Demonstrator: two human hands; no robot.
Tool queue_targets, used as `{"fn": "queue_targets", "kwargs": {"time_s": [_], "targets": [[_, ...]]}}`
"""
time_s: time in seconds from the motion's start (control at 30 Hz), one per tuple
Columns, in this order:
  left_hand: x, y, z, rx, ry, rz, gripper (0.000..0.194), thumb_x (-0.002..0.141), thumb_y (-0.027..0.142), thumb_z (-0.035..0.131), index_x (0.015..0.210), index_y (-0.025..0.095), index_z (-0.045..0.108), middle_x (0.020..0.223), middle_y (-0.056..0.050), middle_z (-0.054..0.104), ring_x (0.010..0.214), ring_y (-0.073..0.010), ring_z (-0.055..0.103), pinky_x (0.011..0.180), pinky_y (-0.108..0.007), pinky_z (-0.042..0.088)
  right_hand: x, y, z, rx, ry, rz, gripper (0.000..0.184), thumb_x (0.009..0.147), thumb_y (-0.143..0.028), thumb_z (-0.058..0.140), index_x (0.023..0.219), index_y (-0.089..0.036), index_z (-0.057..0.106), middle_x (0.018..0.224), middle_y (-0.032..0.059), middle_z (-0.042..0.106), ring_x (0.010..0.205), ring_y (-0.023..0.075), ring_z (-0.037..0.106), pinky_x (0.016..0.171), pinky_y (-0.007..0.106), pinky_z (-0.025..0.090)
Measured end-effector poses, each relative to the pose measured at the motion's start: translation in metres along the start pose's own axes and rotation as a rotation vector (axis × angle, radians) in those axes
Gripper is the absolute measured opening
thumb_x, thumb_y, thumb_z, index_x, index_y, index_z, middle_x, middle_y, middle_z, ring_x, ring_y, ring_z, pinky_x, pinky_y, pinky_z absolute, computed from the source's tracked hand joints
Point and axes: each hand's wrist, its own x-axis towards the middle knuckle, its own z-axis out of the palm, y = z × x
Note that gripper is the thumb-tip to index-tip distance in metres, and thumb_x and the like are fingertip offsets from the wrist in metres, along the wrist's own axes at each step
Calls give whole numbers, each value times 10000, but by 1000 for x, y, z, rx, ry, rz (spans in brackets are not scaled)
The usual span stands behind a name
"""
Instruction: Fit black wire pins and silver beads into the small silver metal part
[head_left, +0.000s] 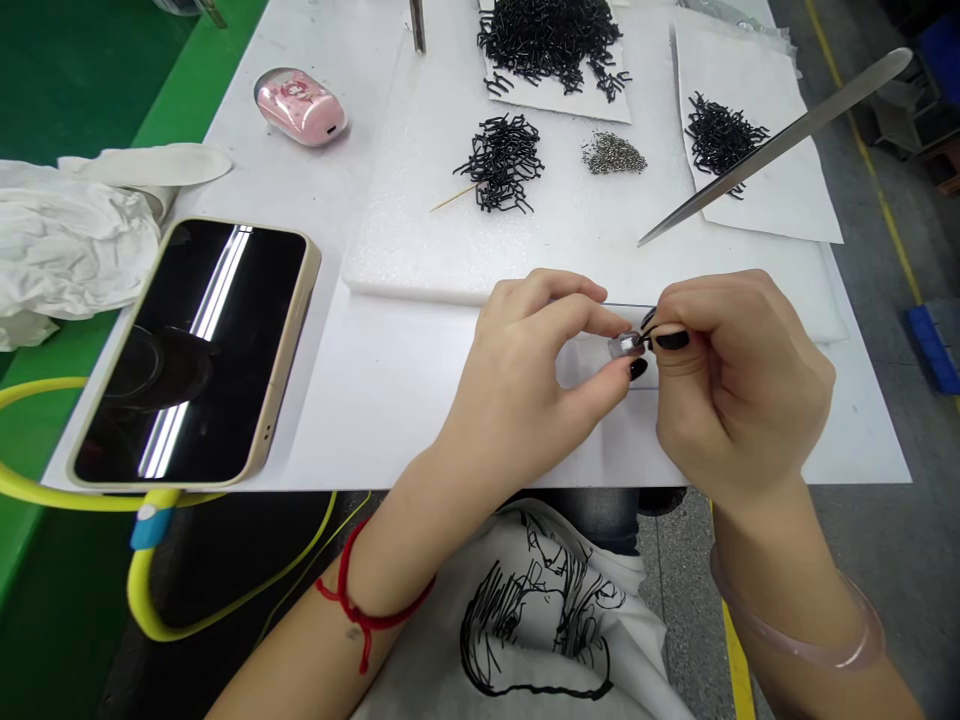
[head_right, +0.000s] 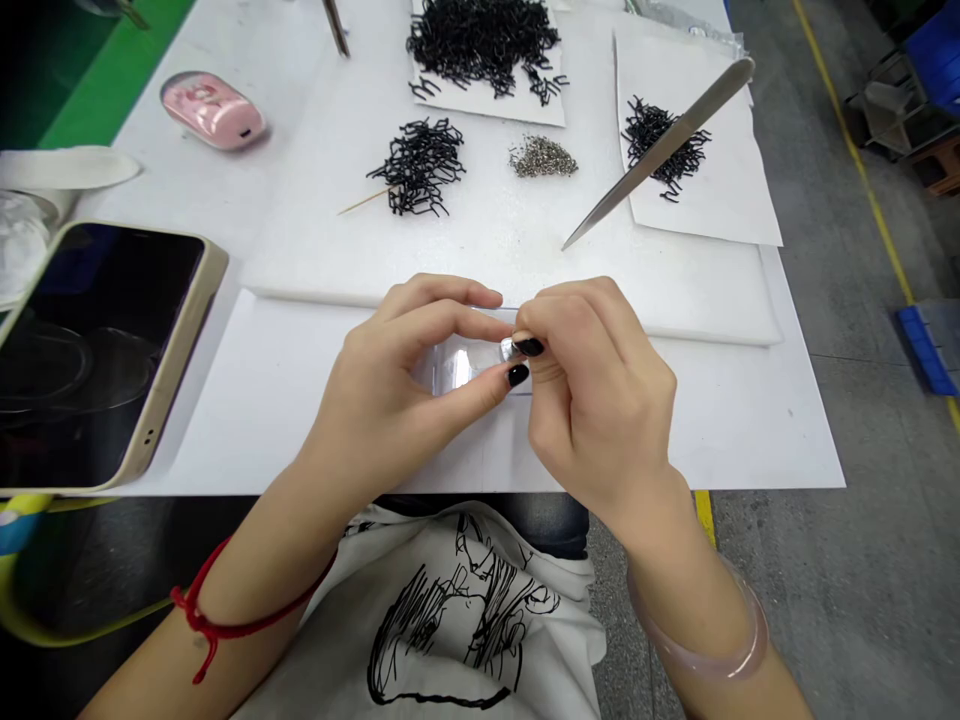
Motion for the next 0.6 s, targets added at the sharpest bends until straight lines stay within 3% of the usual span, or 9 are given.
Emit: {"fn": "queue_targets", "kwargs": {"time_s": [0.43, 0.6], "targets": [[0, -2, -2, -27, -9, 4, 167, 787, 147, 710, 952, 143, 734, 1100, -91, 671, 1075, -225, 606, 985, -413, 471, -1, -2, -1, -35, -19, 34, 183, 889, -17, 432, 863, -184, 504, 785, 29, 588, 771, 140, 556, 681, 288, 454], [-1, 1, 0, -17, 2, -1, 156, 790, 177, 727, 946, 185, 722, 1100, -66, 673, 1064, -202, 610, 995, -392, 481, -4, 0, -5, -27, -7, 26, 138, 845, -39, 546, 865, -176, 551, 784, 25, 621, 749, 144, 578, 666, 293, 453]]}}
